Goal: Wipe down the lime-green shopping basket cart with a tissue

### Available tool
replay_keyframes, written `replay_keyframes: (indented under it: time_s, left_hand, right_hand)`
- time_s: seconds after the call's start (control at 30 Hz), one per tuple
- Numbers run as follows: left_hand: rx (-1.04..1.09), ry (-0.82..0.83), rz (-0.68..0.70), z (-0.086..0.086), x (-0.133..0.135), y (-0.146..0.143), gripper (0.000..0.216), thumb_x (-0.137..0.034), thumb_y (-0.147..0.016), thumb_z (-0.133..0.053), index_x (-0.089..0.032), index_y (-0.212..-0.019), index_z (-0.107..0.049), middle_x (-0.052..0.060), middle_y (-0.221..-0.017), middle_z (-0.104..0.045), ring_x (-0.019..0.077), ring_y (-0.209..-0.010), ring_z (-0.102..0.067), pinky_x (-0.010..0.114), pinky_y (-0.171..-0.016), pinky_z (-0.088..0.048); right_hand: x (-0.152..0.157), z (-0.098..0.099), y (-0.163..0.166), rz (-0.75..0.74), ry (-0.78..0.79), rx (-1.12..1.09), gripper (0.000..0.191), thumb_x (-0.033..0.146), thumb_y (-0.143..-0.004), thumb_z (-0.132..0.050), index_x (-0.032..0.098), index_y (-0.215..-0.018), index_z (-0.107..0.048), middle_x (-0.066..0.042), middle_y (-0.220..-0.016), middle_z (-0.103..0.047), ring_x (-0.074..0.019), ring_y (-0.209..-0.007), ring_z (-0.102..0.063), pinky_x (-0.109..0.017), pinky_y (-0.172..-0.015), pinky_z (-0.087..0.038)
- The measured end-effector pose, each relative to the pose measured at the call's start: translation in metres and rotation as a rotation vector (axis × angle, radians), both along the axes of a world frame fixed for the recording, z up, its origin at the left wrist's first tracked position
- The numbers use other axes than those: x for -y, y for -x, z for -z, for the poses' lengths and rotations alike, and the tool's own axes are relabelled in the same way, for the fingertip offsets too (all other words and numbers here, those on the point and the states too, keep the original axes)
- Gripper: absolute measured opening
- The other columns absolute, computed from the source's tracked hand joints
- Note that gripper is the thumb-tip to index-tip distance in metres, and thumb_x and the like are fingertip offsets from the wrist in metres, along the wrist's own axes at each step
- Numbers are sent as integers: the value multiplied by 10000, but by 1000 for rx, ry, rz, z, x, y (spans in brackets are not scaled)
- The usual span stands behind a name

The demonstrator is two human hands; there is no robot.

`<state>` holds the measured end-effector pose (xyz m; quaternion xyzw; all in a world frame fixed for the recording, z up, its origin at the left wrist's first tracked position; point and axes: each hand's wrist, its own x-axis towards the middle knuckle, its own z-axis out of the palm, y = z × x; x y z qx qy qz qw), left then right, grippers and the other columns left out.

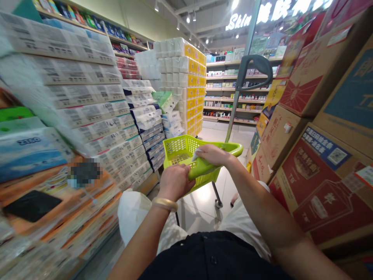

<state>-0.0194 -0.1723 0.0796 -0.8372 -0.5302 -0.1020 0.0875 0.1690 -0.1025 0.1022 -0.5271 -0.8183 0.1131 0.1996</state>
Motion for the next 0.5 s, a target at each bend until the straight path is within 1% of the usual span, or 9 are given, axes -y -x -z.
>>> replay_keyframes:
  time_s: [0.07,0.1,0.17,0.23,0.27,0.33,0.4,0.47,0.5]
  left_hand:
    - [-6,-3,-3,1,-1,1,264,-400,-783,-592,-191,-898,-706,107,-884,-720,291,-860,-681,379,-741,-499]
    - [-8,-3,-6,1,-1,2,257,-402,-781,-599,-196,-892,-705,103,-882,-720,286,-861,-681,375,-746,-499]
    - [-10,-1,-11,1,-2,4,240,-405,-774,-617,-207,-881,-702,92,-883,-722,277,-866,-680,363,-752,-497]
    - [-14,1,-15,1,-4,5,227,-402,-770,-626,-217,-881,-697,80,-887,-725,270,-864,-680,355,-745,-494]
    - [-15,1,-16,1,-5,6,224,-399,-770,-625,-220,-884,-696,77,-890,-726,269,-861,-680,353,-737,-492]
    - [-18,-1,-21,1,-6,6,220,-394,-772,-620,-221,-887,-693,76,-890,-728,268,-855,-681,352,-721,-487]
    - [-23,-7,-21,1,-7,7,221,-395,-777,-613,-219,-887,-690,76,-885,-729,270,-854,-682,352,-716,-483]
    - [-37,-14,-15,1,-8,8,223,-395,-783,-606,-216,-889,-688,74,-877,-729,270,-853,-682,352,-717,-482]
    - [-44,-15,-10,1,-7,8,224,-395,-785,-604,-216,-891,-687,73,-875,-727,270,-852,-681,353,-717,-482]
  right_hand:
    - [3,1,1,-34,-2,-34,257,292,-948,-518,243,-816,-733,4,-829,-741,-154,-734,-668,-234,-661,-472]
    - [4,2,-3,-5,-18,-54,256,287,-946,-519,238,-819,-734,-1,-831,-743,-155,-736,-671,-235,-667,-475]
    - [8,7,-16,102,-58,-86,270,283,-953,-503,218,-827,-733,-23,-836,-749,-169,-750,-680,-249,-687,-486]
    - [14,14,-26,190,-121,-125,275,274,-963,-480,201,-876,-731,-53,-886,-758,-197,-818,-693,-283,-748,-504]
    - [20,19,-27,199,-163,-156,267,267,-965,-475,199,-924,-730,-64,-939,-760,-211,-879,-695,-308,-797,-510]
    - [33,32,-19,160,-296,-252,232,244,-951,-504,212,-1023,-722,-70,-1075,-748,-226,-1024,-674,-363,-931,-493]
    - [48,45,-4,27,-434,-309,238,225,-954,-502,250,-1048,-719,-44,-1148,-733,-216,-1106,-647,-422,-1072,-411]
    - [58,57,7,-39,-496,-337,259,219,-961,-487,275,-1080,-711,-26,-1198,-718,-207,-1176,-615,-442,-1114,-372]
    - [61,62,9,-39,-510,-348,268,219,-966,-479,282,-1092,-706,-23,-1210,-713,-204,-1195,-604,-451,-1121,-361]
